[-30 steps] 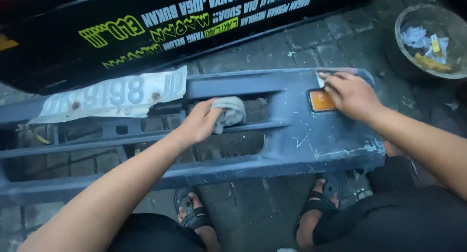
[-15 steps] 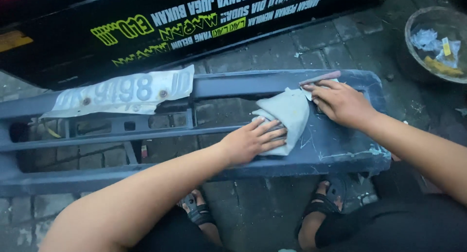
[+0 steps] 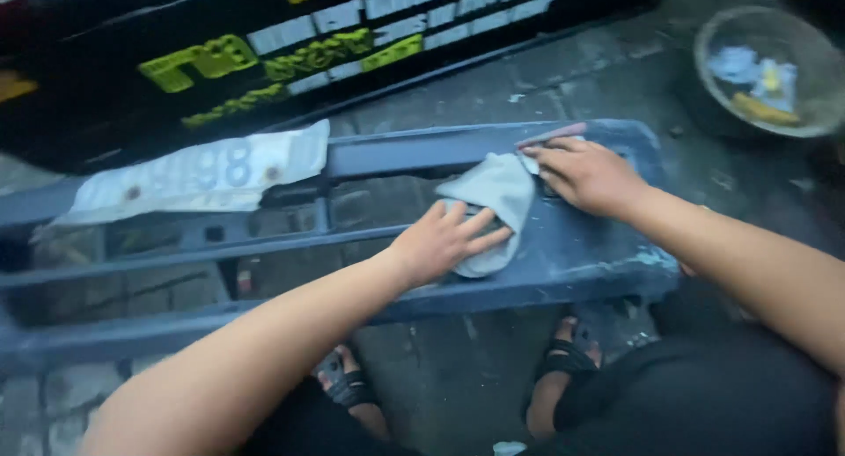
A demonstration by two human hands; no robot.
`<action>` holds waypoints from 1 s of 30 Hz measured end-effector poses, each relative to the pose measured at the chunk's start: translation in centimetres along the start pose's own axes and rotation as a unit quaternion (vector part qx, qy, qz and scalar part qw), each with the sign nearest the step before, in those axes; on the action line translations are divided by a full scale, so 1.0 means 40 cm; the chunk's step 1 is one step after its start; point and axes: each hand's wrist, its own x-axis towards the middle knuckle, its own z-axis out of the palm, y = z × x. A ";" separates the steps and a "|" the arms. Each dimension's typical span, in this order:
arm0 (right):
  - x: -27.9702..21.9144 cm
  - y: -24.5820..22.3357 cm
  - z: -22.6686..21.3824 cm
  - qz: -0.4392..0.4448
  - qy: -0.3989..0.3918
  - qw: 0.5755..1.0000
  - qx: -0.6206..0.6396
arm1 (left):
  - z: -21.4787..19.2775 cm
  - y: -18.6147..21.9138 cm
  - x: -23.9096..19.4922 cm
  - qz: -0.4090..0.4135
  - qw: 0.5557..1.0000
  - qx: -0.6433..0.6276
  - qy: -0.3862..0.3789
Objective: The person scrubs a detached car bumper with a small abrasive pad in their right hand while simultaneously wiping the surface with a cloth in their left hand. The task involves repetitive scrubbing and wiping motions across the bumper's surface.
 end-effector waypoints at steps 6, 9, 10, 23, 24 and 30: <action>0.006 0.007 0.006 0.001 -0.011 1.000 0.021 | 0.012 -0.025 0.070 0.045 0.998 -0.047 -0.026; 0.009 -0.004 -0.018 0.009 -0.006 1.000 0.009 | 0.022 -0.019 0.096 0.007 0.991 -0.122 0.049; 0.006 -0.003 -0.016 0.009 -0.007 1.000 0.010 | 0.036 0.007 0.114 0.008 0.991 -0.122 0.048; -0.008 -0.024 -0.040 0.010 -0.018 1.000 0.022 | 0.162 0.208 0.205 0.134 0.926 -0.176 0.306; -0.015 -0.026 -0.048 0.011 -0.019 0.999 0.025 | 0.164 0.174 0.213 0.106 0.935 -0.174 0.291; -0.011 0.013 0.007 0.007 -0.003 1.000 -0.015 | 0.174 -0.153 0.123 -0.143 0.979 -0.117 0.081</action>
